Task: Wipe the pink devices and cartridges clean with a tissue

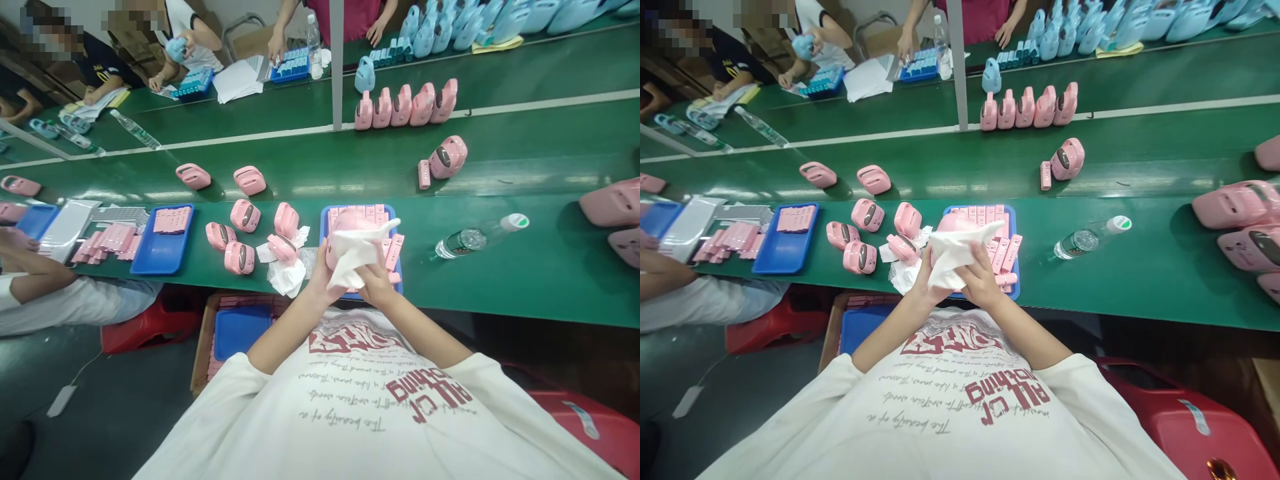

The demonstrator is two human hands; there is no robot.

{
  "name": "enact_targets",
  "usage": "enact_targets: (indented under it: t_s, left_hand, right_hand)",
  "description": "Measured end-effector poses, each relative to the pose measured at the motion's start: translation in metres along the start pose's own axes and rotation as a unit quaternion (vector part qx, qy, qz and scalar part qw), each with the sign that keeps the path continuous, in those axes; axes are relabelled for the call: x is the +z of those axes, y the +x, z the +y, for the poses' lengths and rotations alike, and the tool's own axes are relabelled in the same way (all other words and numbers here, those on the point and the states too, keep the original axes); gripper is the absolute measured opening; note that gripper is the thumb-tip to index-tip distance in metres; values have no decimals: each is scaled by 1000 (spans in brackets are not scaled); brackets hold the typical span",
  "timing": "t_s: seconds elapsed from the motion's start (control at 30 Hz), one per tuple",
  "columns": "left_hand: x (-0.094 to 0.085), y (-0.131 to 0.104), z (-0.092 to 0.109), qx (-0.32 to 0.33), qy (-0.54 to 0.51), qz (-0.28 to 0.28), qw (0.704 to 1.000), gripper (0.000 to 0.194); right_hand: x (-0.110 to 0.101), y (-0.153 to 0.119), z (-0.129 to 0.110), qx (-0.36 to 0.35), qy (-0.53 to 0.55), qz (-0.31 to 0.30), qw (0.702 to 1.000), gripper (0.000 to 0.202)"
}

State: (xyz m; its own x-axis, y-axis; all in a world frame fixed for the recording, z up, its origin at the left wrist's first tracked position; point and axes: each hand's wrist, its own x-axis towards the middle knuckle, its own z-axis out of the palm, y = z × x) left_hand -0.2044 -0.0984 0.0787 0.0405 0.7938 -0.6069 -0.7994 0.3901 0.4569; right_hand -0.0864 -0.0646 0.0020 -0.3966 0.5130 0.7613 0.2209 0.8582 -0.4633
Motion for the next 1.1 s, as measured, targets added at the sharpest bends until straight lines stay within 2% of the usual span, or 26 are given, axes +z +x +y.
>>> enact_targets:
  t_s: [0.07, 0.1, 0.17, 0.23, 0.3, 0.33, 0.4, 0.43, 0.5, 0.6, 0.63, 0.7, 0.77, 0.8, 0.83, 0.93, 1.0, 1.1]
  left_hand:
    - [-3, 1, -5, -22, -11, -18, 1000, 58]
    - [-6, 2, -9, -36, -15, -22, 999, 57]
    - [-14, 3, -18, -65, -3, -16, 998, 57]
    - [-22, 6, -25, -57, 36, -10, 998, 59]
    - [-28, 10, -29, -23, 109, -41, 993, 62]
    - [-30, 13, -30, -5, 161, -70, 984, 63]
    - [-32, 22, -31, 15, 290, -131, 948, 68]
    - [-32, 27, -31, 22, 353, -148, 924, 73]
    - [-28, 40, -33, 56, 447, -146, 881, 78]
    - [-15, 64, -38, 159, 545, -83, 819, 76]
    - [-10, 73, -40, 190, 590, -65, 782, 74]
    - [3, 90, -46, 207, 709, -49, 673, 66]
    - [16, 107, -55, 177, 805, -55, 564, 51]
    - [23, 115, -61, 165, 832, -57, 527, 45]
    - [29, 122, -66, 159, 846, -55, 505, 42]
    - [44, 142, -80, 159, 858, -29, 487, 49]
    - [49, 151, -84, 153, 864, -12, 479, 53]
    - [52, 160, -86, 139, 864, -6, 483, 46]
  right_hand:
    - [-3, 1, -5, 133, 48, 63, 988, 35]
    - [-6, 3, -8, 217, 78, 86, 969, 40]
    - [-16, 9, -11, 388, 166, 108, 900, 50]
    - [-31, 15, -7, 514, 272, 83, 809, 53]
    - [-49, 19, 3, 578, 358, 19, 733, 51]
    - [-57, 19, 9, 598, 381, -11, 705, 50]
    - [-70, 17, 21, 631, 391, -48, 668, 46]
    - [-75, 15, 26, 642, 384, -46, 662, 44]
    - [-80, 13, 39, 649, 347, -5, 677, 41]
    - [-83, 16, 68, 612, 246, 98, 746, 39]
    - [-82, 18, 81, 591, 204, 130, 770, 42]
    - [-79, 22, 112, 557, 113, 177, 804, 50]
    - [-72, 26, 145, 552, 28, 193, 811, 51]
    - [-68, 28, 161, 556, -9, 191, 809, 47]
    - [-63, 29, 175, 560, -38, 188, 806, 42]
    - [-47, 28, 199, 558, -86, 193, 803, 35]
    - [-40, 22, 203, 550, -88, 198, 807, 36]
    - [-38, 7, 198, 537, -80, 195, 817, 45]
